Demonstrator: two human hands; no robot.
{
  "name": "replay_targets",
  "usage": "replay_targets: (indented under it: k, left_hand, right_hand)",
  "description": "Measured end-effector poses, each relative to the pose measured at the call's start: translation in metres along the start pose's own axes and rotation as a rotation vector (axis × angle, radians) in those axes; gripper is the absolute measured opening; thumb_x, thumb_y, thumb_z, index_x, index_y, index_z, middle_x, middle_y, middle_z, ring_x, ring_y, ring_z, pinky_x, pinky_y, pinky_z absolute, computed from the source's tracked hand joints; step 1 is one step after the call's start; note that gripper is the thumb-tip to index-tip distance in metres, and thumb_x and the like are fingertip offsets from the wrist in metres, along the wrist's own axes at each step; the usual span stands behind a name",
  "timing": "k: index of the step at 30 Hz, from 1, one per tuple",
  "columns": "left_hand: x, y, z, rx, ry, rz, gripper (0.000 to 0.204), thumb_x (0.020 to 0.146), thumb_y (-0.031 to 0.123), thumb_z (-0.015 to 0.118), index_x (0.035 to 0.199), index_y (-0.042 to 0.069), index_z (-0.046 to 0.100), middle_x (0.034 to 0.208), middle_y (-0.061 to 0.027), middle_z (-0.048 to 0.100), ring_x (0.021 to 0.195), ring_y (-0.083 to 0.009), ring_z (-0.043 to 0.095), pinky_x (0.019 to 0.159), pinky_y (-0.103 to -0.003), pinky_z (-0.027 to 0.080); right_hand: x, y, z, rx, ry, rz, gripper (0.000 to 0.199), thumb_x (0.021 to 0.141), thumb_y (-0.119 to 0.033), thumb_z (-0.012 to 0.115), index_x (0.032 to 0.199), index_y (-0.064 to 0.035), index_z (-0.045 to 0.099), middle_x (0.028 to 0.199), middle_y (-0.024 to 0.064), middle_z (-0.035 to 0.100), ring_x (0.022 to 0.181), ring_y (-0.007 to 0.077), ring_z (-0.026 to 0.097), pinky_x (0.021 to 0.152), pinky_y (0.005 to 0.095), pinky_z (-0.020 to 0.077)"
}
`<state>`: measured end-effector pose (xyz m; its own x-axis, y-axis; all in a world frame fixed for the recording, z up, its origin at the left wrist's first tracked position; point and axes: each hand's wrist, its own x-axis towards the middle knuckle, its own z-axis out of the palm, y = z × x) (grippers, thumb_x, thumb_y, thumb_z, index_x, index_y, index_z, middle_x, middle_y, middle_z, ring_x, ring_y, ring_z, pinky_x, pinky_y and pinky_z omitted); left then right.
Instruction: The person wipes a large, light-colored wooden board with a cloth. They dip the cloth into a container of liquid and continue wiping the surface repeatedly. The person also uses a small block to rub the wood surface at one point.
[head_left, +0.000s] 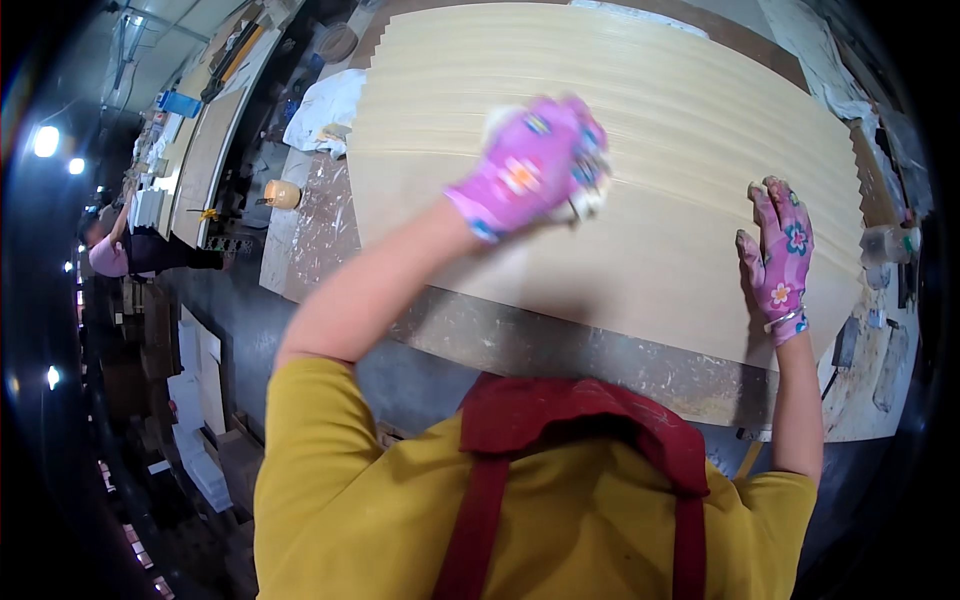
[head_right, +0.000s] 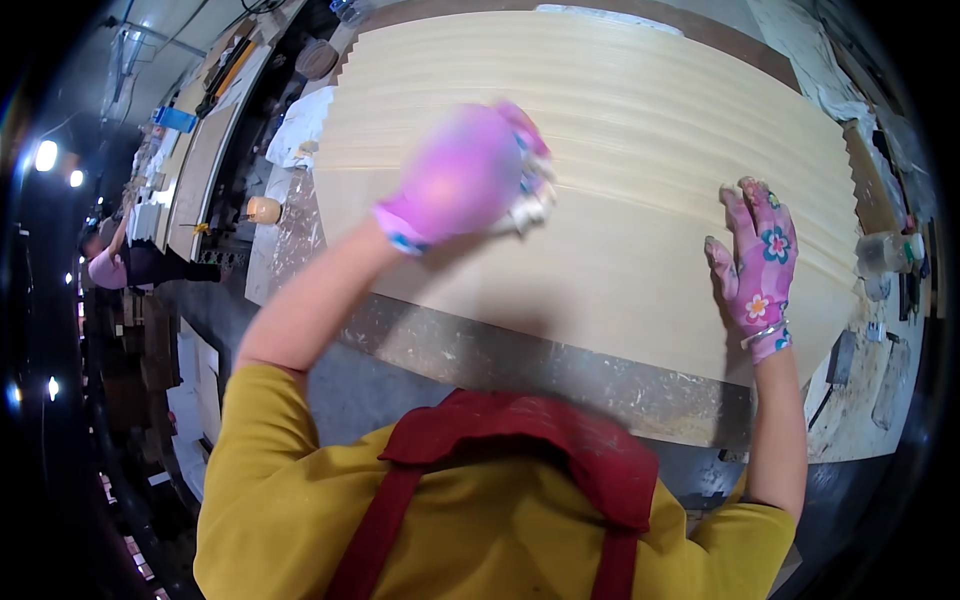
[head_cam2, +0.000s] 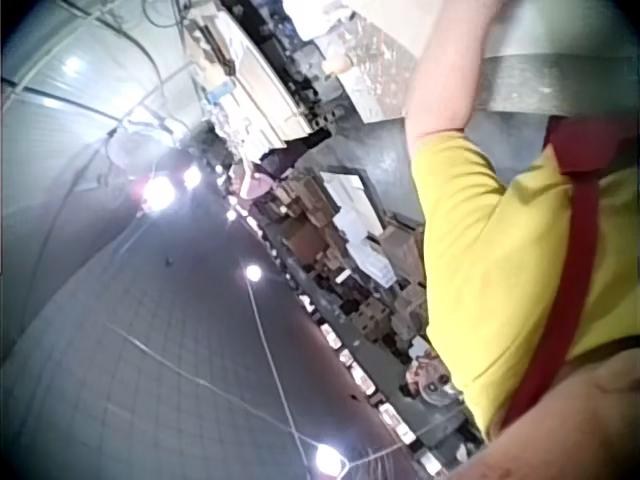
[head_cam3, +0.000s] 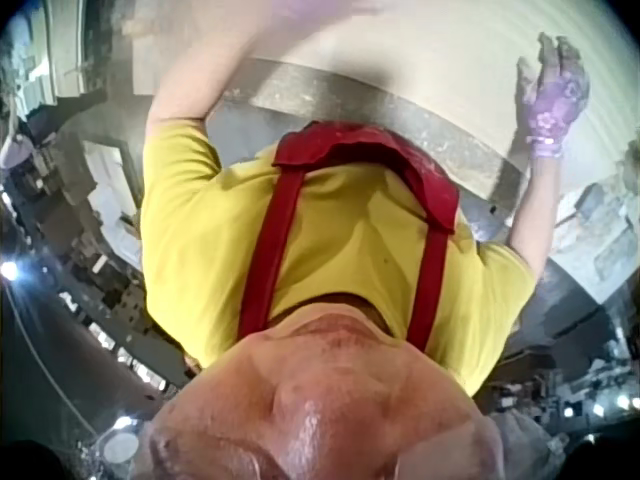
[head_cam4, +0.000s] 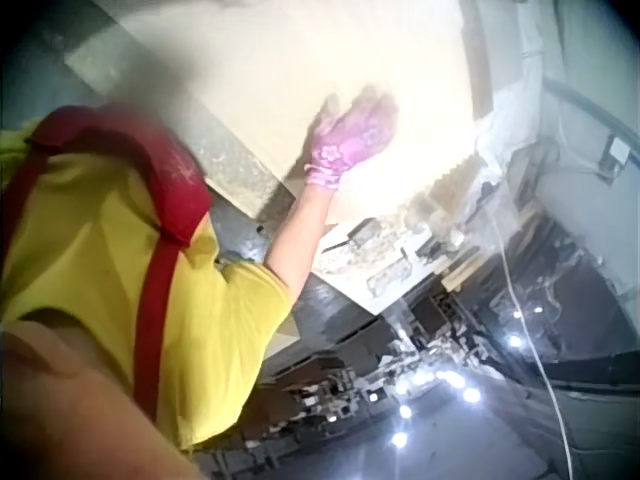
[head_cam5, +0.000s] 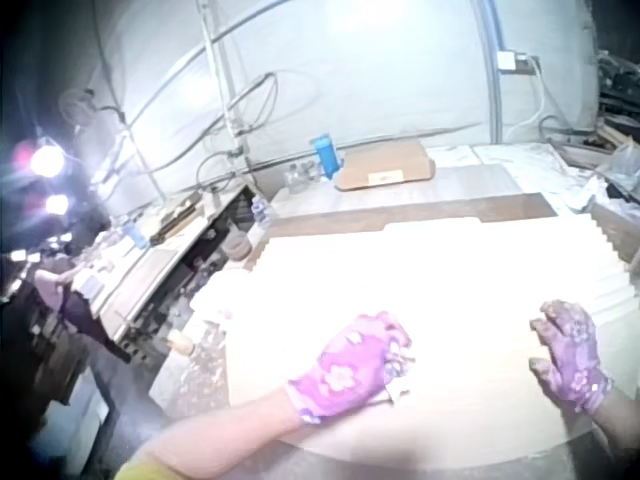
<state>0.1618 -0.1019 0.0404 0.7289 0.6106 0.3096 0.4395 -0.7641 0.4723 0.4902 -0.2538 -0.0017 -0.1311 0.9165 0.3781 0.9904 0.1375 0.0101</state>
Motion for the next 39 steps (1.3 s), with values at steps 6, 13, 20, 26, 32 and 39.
replay_targets:
  k: [6, 13, 20, 26, 32, 39]
  left_hand:
    - [-0.017, -0.003, 0.008, 0.157, 0.035, -0.081, 0.018, 0.075, 0.023, 0.074, 0.087, 0.011, 0.068, 0.096, -0.0080, 0.061, 0.085, -0.0278, 0.059, 0.078, -0.039, 0.049]
    - [-0.008, 0.009, 0.033, 0.257, 0.105, 0.060, 0.022, 0.075, 0.030, 0.072, 0.089, 0.015, 0.066, 0.098, -0.0092, 0.060, 0.091, -0.0278, 0.060, 0.083, -0.040, 0.048]
    - [-0.049, -0.032, -0.013, 0.192, 0.101, -0.107, 0.024, 0.073, 0.023, 0.074, 0.092, 0.014, 0.064, 0.101, -0.0073, 0.060, 0.093, -0.0254, 0.061, 0.083, -0.039, 0.047]
    - [-0.144, -0.159, -0.137, 0.456, -0.012, -0.563, 0.024, 0.081, 0.018, 0.068, 0.103, 0.006, 0.066, 0.104, -0.0125, 0.064, 0.102, -0.0279, 0.060, 0.091, -0.041, 0.047]
    - [-0.131, -0.139, -0.092, 0.357, 0.156, -0.322, 0.023, 0.079, 0.019, 0.071, 0.099, 0.008, 0.070, 0.109, -0.0135, 0.064, 0.099, -0.0297, 0.061, 0.090, -0.040, 0.048]
    - [-0.158, -0.168, -0.134, 0.328, 0.095, -0.531, 0.021, 0.080, 0.015, 0.071, 0.099, 0.007, 0.069, 0.100, -0.0144, 0.061, 0.096, -0.0318, 0.060, 0.086, -0.039, 0.047]
  right_hand:
    - [-0.002, -0.004, 0.005, 0.028, 0.106, 0.030, 0.047, 0.089, -0.036, 0.054, 0.127, -0.0084, 0.058, 0.132, 0.0151, 0.055, 0.122, 0.0372, 0.049, 0.105, 0.0486, 0.0351]
    - [0.002, -0.008, 0.009, 0.015, 0.121, 0.075, 0.046, 0.091, -0.035, 0.051, 0.128, -0.0078, 0.057, 0.133, 0.0154, 0.055, 0.126, 0.0355, 0.048, 0.108, 0.0479, 0.0324]
    - [-0.009, 0.003, 0.014, -0.013, 0.097, 0.049, 0.045, 0.092, -0.031, 0.048, 0.128, -0.0049, 0.056, 0.137, 0.0173, 0.052, 0.130, 0.0347, 0.045, 0.110, 0.0496, 0.0287]
    - [-0.007, -0.003, 0.016, -0.003, 0.113, 0.033, 0.044, 0.092, -0.028, 0.047, 0.129, -0.0043, 0.056, 0.136, 0.0179, 0.052, 0.130, 0.0347, 0.046, 0.111, 0.0486, 0.0276]
    - [-0.001, -0.007, 0.014, 0.044, 0.106, 0.050, 0.047, 0.095, -0.034, 0.044, 0.127, -0.0033, 0.057, 0.135, 0.0180, 0.053, 0.129, 0.0355, 0.045, 0.110, 0.0481, 0.0286]
    - [-0.002, -0.005, 0.013, -0.007, 0.112, 0.051, 0.050, 0.096, -0.038, 0.041, 0.127, -0.0022, 0.056, 0.136, 0.0178, 0.052, 0.130, 0.0357, 0.045, 0.110, 0.0486, 0.0286]
